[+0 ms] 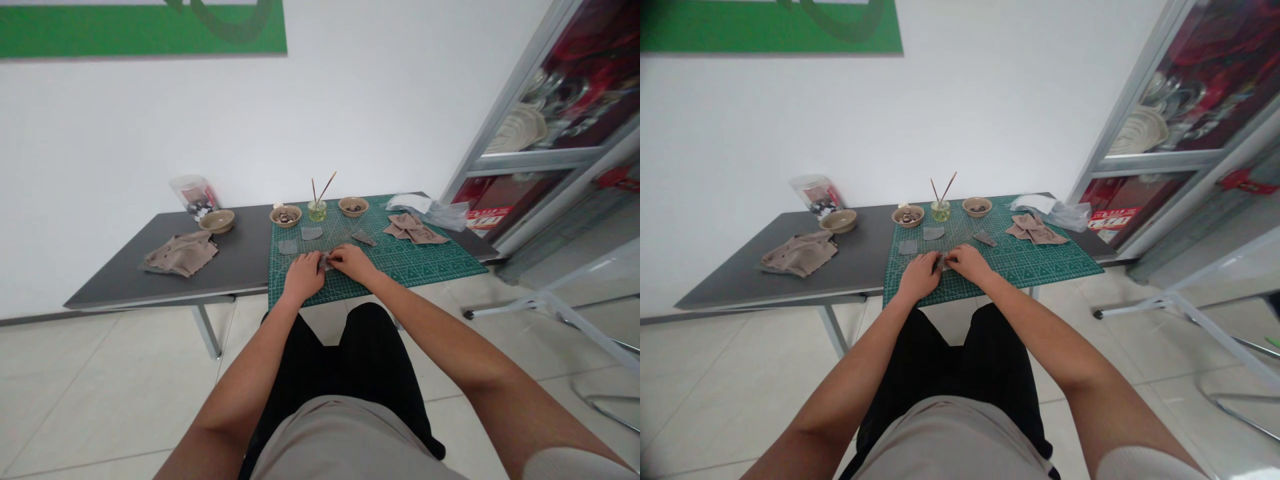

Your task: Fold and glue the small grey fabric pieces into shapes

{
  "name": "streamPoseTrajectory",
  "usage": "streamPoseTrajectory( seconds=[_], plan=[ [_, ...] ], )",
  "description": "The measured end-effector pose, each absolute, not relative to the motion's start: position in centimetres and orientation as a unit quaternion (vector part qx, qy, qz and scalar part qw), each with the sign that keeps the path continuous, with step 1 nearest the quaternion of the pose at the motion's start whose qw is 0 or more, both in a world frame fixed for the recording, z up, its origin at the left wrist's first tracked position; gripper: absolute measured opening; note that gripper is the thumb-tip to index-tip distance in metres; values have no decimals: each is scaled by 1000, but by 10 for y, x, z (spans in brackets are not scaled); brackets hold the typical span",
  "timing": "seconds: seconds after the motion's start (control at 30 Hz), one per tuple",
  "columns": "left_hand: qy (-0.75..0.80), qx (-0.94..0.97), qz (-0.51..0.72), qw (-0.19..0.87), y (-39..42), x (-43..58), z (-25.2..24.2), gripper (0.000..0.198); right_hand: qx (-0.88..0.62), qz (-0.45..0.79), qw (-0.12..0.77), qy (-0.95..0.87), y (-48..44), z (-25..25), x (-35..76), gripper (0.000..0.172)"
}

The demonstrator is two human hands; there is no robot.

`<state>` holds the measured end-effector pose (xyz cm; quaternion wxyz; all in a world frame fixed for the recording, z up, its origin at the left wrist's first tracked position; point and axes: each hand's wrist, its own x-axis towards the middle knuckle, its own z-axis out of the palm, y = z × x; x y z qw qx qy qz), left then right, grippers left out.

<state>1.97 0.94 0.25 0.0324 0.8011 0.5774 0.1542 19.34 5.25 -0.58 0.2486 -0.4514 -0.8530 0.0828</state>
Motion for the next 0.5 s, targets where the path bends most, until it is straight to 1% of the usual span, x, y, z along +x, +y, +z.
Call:
streamPoseTrajectory(
  seconds=[0.3,0.5],
  plan=[
    [570,807,154,14,10,19,0,31,-480,89,270,-830,50,-7,200,12],
    [566,809,158,12,10,19,-3,35,-441,72,248,-860,36,-8,186,13]
  ],
)
